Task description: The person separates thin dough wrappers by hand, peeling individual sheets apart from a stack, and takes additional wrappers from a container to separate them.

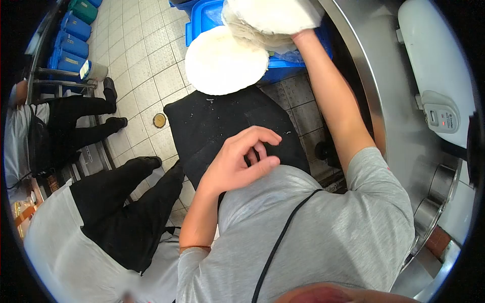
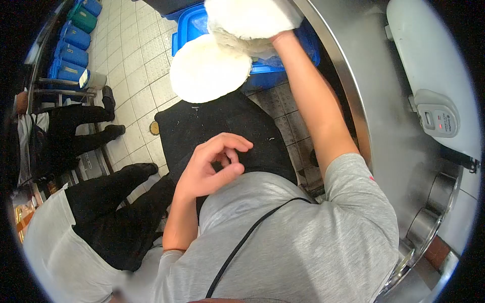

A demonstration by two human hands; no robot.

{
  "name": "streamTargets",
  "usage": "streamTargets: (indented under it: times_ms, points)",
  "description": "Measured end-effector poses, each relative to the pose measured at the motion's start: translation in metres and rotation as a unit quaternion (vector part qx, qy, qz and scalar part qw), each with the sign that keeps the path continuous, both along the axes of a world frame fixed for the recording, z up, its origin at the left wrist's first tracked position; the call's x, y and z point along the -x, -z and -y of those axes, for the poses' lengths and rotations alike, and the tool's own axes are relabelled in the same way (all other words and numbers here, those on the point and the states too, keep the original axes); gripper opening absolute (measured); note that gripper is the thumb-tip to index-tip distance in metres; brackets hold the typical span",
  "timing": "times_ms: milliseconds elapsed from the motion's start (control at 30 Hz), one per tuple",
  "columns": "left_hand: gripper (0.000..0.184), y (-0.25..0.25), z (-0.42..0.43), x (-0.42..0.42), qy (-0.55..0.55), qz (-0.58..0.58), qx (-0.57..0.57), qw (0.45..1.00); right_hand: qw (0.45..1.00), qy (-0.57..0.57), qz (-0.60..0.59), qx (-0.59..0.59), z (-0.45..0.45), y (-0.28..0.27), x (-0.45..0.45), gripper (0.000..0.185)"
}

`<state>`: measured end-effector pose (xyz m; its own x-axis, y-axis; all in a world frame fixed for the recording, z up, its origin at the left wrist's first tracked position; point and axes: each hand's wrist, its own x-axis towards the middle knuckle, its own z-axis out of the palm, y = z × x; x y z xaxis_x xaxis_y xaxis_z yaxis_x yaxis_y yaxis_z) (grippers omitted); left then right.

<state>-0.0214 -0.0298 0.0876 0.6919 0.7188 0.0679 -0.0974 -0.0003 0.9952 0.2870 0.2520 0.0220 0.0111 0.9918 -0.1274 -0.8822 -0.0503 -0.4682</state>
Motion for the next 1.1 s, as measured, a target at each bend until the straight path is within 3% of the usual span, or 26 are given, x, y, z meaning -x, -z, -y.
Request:
streamTargets:
  times_ms: [100, 200, 300, 367, 400, 433, 500, 567, 767, 833, 900, 967, 1033, 1100]
  points:
    - [0.026, 0.007, -0.003, 0.002, -0.047, -0.087, 0.003, 0.995, 0.995, 0.017, -0.062, 0.081, 0.001, 0.059, -0.017, 0.072]
    - [0.024, 0.022, -0.015, 0.008, -0.177, -0.229, -0.07, 0.955, 0.975, 0.019, -0.149, 0.165, 0.032, 0.065, -0.019, 0.074]
    - [0.033, 0.059, -0.036, 0.014, -0.276, -0.255, 0.062, 0.925, 0.962, 0.073, -0.143, 0.221, 0.069, 0.054, -0.016, 0.077]
    - [0.048, 0.083, -0.063, 0.013, -0.333, -0.213, 0.225, 0.891, 0.968, 0.067, 0.086, 0.224, 0.1, 0.046, 0.001, 0.07]
    - [0.064, 0.099, -0.078, 0.015, -0.345, -0.187, 0.274, 0.878, 0.948, 0.056, 0.222, 0.221, 0.112, 0.051, 0.008, 0.06]
    - [0.066, 0.119, -0.091, 0.013, -0.37, -0.156, 0.297, 0.866, 0.927, 0.013, 0.321, 0.196, 0.123, 0.064, 0.009, 0.054]
    - [0.058, 0.14, -0.109, 0.01, -0.374, -0.022, 0.366, 0.852, 0.836, -0.089, 0.511, 0.177, 0.147, 0.047, 0.028, 0.053]
    - [0.051, 0.138, -0.112, 0.002, -0.379, 0.001, 0.327, 0.866, 0.796, -0.116, 0.561, 0.195, 0.153, 0.056, 0.032, 0.058]
    - [0.039, 0.093, -0.078, -0.012, -0.358, 0.019, 0.255, 0.898, 0.769, -0.136, 0.59, 0.206, 0.159, 0.07, 0.035, 0.063]
    - [0.038, 0.076, -0.046, -0.023, -0.364, 0.017, 0.269, 0.892, 0.861, -0.108, 0.444, 0.221, 0.168, 0.067, 0.036, 0.059]
    - [0.036, 0.09, -0.027, -0.013, -0.274, 0.038, 0.354, 0.894, 0.885, -0.136, 0.379, 0.235, 0.168, 0.076, 0.031, 0.055]
    - [0.038, 0.107, -0.029, -0.002, -0.262, 0.023, 0.392, 0.882, 0.905, -0.13, 0.328, 0.238, 0.174, 0.073, 0.034, 0.054]
    - [0.042, 0.126, -0.049, 0.008, -0.381, 0.054, 0.383, 0.84, 0.91, -0.14, 0.317, 0.226, 0.175, 0.069, 0.041, 0.059]
    - [0.054, 0.162, -0.085, 0.033, -0.41, -0.031, 0.347, 0.843, 0.916, -0.15, 0.308, 0.211, 0.173, 0.065, 0.051, 0.064]
